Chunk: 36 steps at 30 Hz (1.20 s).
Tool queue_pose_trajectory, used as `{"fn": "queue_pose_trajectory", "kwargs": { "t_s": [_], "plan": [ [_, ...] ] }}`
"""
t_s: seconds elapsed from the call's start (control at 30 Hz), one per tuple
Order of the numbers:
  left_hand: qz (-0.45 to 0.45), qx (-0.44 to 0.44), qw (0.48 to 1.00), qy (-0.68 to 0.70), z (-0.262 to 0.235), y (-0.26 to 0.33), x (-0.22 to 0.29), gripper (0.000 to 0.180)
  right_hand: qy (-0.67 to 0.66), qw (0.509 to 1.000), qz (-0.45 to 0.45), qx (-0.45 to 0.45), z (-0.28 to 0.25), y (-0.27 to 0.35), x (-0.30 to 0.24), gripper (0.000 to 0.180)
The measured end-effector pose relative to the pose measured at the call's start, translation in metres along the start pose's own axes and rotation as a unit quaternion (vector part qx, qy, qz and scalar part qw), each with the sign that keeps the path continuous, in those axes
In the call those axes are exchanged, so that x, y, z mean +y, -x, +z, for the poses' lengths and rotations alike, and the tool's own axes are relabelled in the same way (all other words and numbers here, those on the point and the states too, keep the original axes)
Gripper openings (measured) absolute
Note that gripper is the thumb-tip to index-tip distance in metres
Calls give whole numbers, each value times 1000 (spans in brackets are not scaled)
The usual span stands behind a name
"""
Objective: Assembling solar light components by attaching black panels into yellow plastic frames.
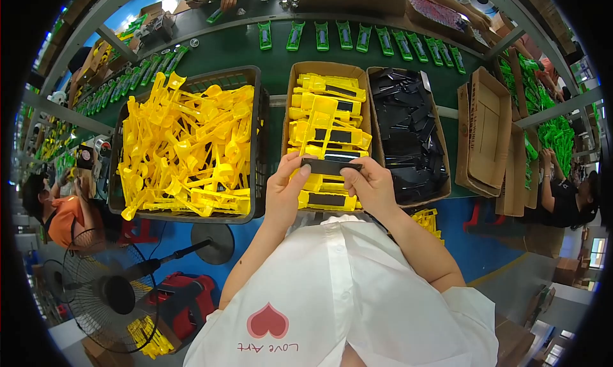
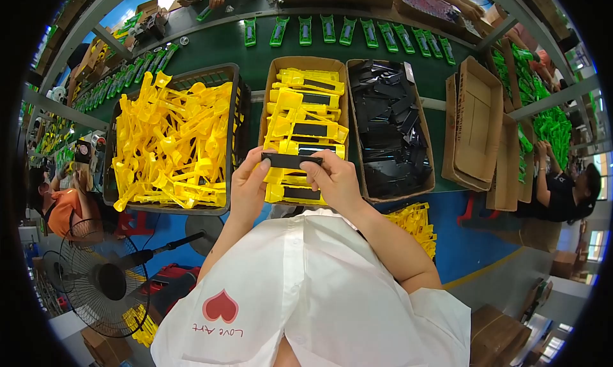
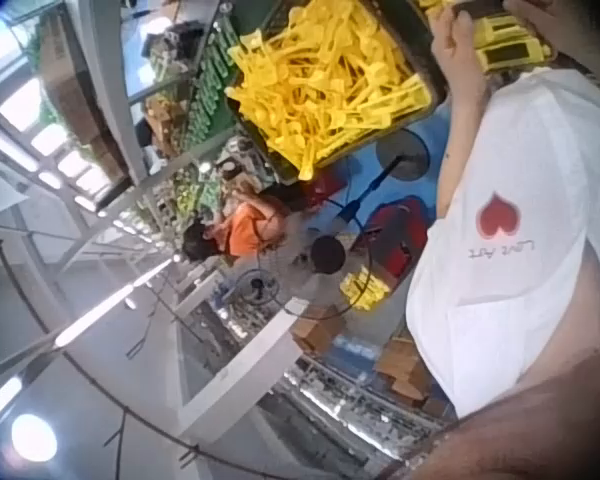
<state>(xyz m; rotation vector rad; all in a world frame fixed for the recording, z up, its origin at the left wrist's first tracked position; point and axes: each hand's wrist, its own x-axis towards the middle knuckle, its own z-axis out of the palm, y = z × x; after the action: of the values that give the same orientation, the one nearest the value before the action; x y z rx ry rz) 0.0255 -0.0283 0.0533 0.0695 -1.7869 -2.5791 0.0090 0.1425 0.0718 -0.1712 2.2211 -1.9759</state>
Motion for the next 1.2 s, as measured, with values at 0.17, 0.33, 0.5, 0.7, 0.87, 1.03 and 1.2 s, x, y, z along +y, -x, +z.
{"fn": "queue_pose_trajectory", "kwargs": {
  "t_s": [0.17, 0.33, 0.5, 0.7, 0.87, 1.03, 1.2],
  "plan": [
    [81, 34, 996, -32, 1, -2, 4, 22, -16, 1000, 8, -5, 0, 1, 0, 13],
    [240, 37, 928, -281, -3, -1, 5, 20, 4, 1000, -1, -6, -1, 3, 2, 13],
    [293, 55, 895, -332, -9, 5, 2, 23, -12, 1000, 5, 1, 1, 4, 4, 13],
    [125, 141, 961, -203, -12, -4, 14, 11, 34, 998, -44, 0, 1, 3, 6, 12],
    [50, 59, 973, -219, -10, -6, 11, 20, 80, 994, -75, 0, 3, 4, 8, 12],
    [30, 22, 995, -96, -11, -3, 1, 20, -13, 1000, 11, -10, 1, 1, 7, 12],
    [-105, 23, 986, 130, -6, -5, 16, 21, -5, 1000, -15, -2, 3, 2, 5, 12]
  ]
}}
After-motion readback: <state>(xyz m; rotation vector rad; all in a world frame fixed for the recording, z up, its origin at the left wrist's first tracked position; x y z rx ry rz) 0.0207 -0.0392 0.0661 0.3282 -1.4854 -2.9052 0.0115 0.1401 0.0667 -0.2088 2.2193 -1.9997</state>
